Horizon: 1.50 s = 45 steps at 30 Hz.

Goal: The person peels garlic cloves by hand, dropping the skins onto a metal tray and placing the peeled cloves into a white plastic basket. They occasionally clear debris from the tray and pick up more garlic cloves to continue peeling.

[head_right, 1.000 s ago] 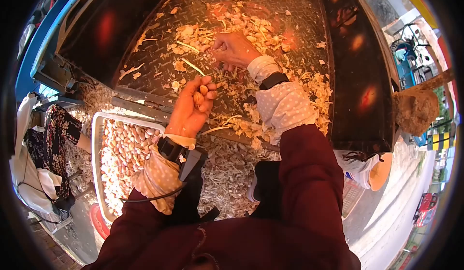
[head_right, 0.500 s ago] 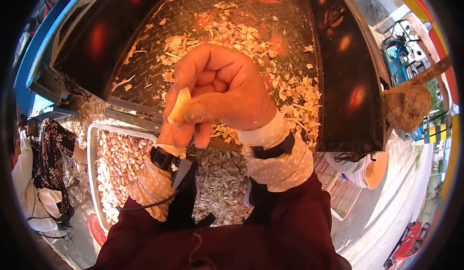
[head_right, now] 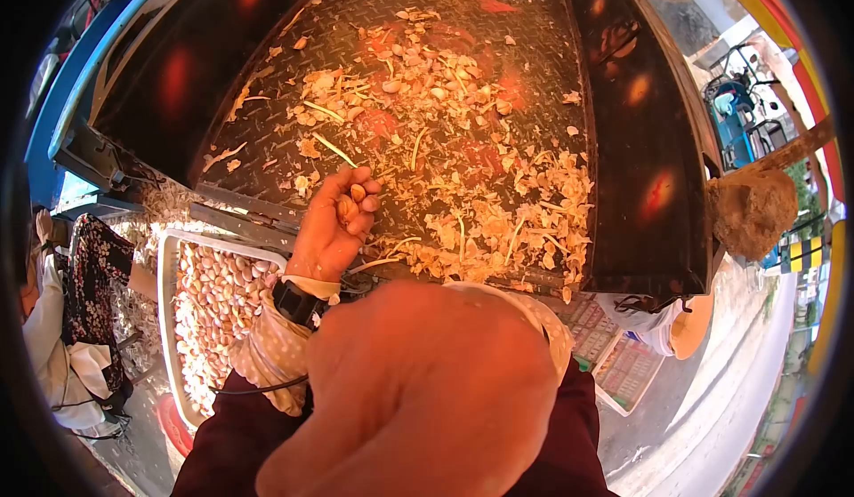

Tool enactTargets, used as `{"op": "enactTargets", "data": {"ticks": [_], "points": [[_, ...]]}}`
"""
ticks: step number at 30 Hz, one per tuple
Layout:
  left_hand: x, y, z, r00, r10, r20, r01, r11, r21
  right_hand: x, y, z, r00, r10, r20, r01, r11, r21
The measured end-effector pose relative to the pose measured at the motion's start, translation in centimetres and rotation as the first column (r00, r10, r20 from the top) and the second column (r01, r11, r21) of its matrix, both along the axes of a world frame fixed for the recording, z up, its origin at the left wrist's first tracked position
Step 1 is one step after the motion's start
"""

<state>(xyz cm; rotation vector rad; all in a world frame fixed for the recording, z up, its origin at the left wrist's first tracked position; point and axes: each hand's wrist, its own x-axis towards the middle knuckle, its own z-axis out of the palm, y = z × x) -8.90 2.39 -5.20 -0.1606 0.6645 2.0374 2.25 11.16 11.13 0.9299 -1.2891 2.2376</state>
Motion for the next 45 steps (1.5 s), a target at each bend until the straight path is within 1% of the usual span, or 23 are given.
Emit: {"op": "enactTargets", "data": {"ticks": [3, 4, 5, 6, 7, 8, 9, 10, 12, 13, 15, 18, 22, 24, 25, 27, 32, 34, 36, 38, 39, 41, 45], "points": [[1.0, 0.2, 1.4, 0.996, 0.023, 0.088, -0.021, 0.999, -0.025, 0.4, 0.0, -0.2, 0.991, -0.133, 0.013, 0.133, 0.991, 0.012], [0.5, 0.0, 1.0, 0.998, -0.068, -0.008, 0.069, 0.991, 0.114, 0.4, 0.7, 0.2, 0.839, -0.263, 0.477, 0.18, 0.96, 0.213], [0.7, 0.0, 0.9, 0.998, -0.063, -0.01, 0.064, 0.992, 0.113, -1.2, 3.6, -2.4, 0.806, -0.506, 0.307, 0.127, 0.655, 0.745], [1.5, 0.3, 3.5, 0.995, 0.026, 0.096, -0.031, 0.998, 0.051, -2.8, 4.8, -4.2, 0.903, -0.43, -0.011, 0.196, 0.387, 0.901], [2.0, 0.4, 4.8, 0.973, 0.12, 0.199, -0.118, 0.993, -0.024, -3.6, 5.4, -5.5, 0.904, -0.427, -0.005, 0.19, 0.392, 0.9], [1.5, 0.6, 4.2, 0.962, 0.123, 0.246, -0.139, 0.989, 0.049, -4.2, 5.8, -6.5, 0.85, -0.489, 0.195, 0.117, 0.537, 0.835], [1.1, 0.4, 2.6, 0.962, 0.124, 0.245, -0.14, 0.989, 0.048, -5.0, 6.4, -7.2, 0.768, -0.509, 0.39, 0.07, 0.671, 0.738], [0.2, 0.0, 0.5, 0.978, 0.083, 0.189, -0.099, 0.992, 0.076, -6.3, 7.1, -7.7, 0.771, -0.505, 0.387, 0.069, 0.671, 0.738], [-0.5, -0.6, -0.7, 0.99, 0.051, 0.128, -0.063, 0.994, 0.092, -9.4, 8.6, -8.8, 0.677, -0.717, 0.169, 0.194, 0.394, 0.898], [-0.4, -0.5, -0.7, 0.991, 0.057, 0.118, -0.068, 0.994, 0.086, -11.1, 9.0, -10.4, 0.677, -0.716, 0.172, 0.194, 0.399, 0.896], [-0.5, -0.4, -0.4, 0.993, 0.066, 0.101, -0.075, 0.994, 0.086, -14.8, 9.5, -13.7, 0.679, -0.604, -0.417, 0.467, -0.082, 0.88], [-0.5, -0.7, -0.2, 0.99, 0.076, 0.115, -0.082, 0.996, 0.047, -17.3, 10.5, -15.6, 0.684, -0.635, -0.359, 0.275, -0.231, 0.933], [-0.7, -0.9, -0.8, 0.99, 0.112, 0.083, -0.114, 0.993, 0.013, -16.8, 10.8, -15.6, 0.69, -0.65, -0.319, 0.199, -0.253, 0.947], [-0.6, -0.6, -1.1, 0.992, 0.088, 0.095, -0.088, 0.996, -0.005, -15.1, 11.4, -16.3, 0.626, -0.751, -0.213, 0.241, -0.073, 0.968], [-0.7, -0.5, -1.2, 0.992, 0.103, 0.077, -0.101, 0.994, -0.033, -13.7, 10.9, -15.4, 0.611, -0.761, -0.217, 0.237, -0.086, 0.968], [-0.4, -0.1, -0.6, 0.992, 0.114, 0.059, -0.11, 0.992, -0.064, -10.9, 8.6, -13.4, 0.501, -0.827, 0.255, 0.235, 0.414, 0.88], [-0.3, -0.2, -1.0, 0.993, 0.039, 0.114, -0.04, 0.999, 0.006, -6.0, 4.6, -11.2, 0.789, -0.614, 0.037, 0.33, 0.473, 0.817], [0.1, -0.4, -0.2, 0.997, -0.004, 0.079, 0.003, 1.0, 0.019, -5.6, 7.9, -10.6, 0.609, -0.706, 0.361, 0.237, 0.597, 0.767], [0.0, -0.4, -0.5, 0.997, -0.022, 0.068, 0.017, 0.998, 0.063, -6.5, 13.7, -12.3, 0.376, -0.861, 0.343, 0.412, 0.486, 0.77], [0.0, -0.2, -0.5, 0.998, -0.037, 0.053, 0.031, 0.994, 0.105, -8.6, 18.8, -14.5, 0.171, -0.977, 0.13, 0.487, 0.198, 0.85], [0.2, 0.0, -0.4, 0.997, -0.051, 0.052, 0.046, 0.995, 0.093, -9.7, 19.6, -14.3, 0.171, -0.977, 0.131, 0.488, 0.199, 0.85], [0.4, 0.2, -0.4, 0.996, -0.067, 0.055, 0.063, 0.995, 0.076, -11.4, 20.1, -14.4, 0.25, -0.946, -0.205, 0.26, -0.139, 0.956], [0.3, 0.3, -0.2, 0.997, -0.059, 0.058, 0.056, 0.997, 0.047, -13.9, 19.7, -15.2, 0.333, -0.942, -0.033, -0.01, -0.039, 0.999]]}}
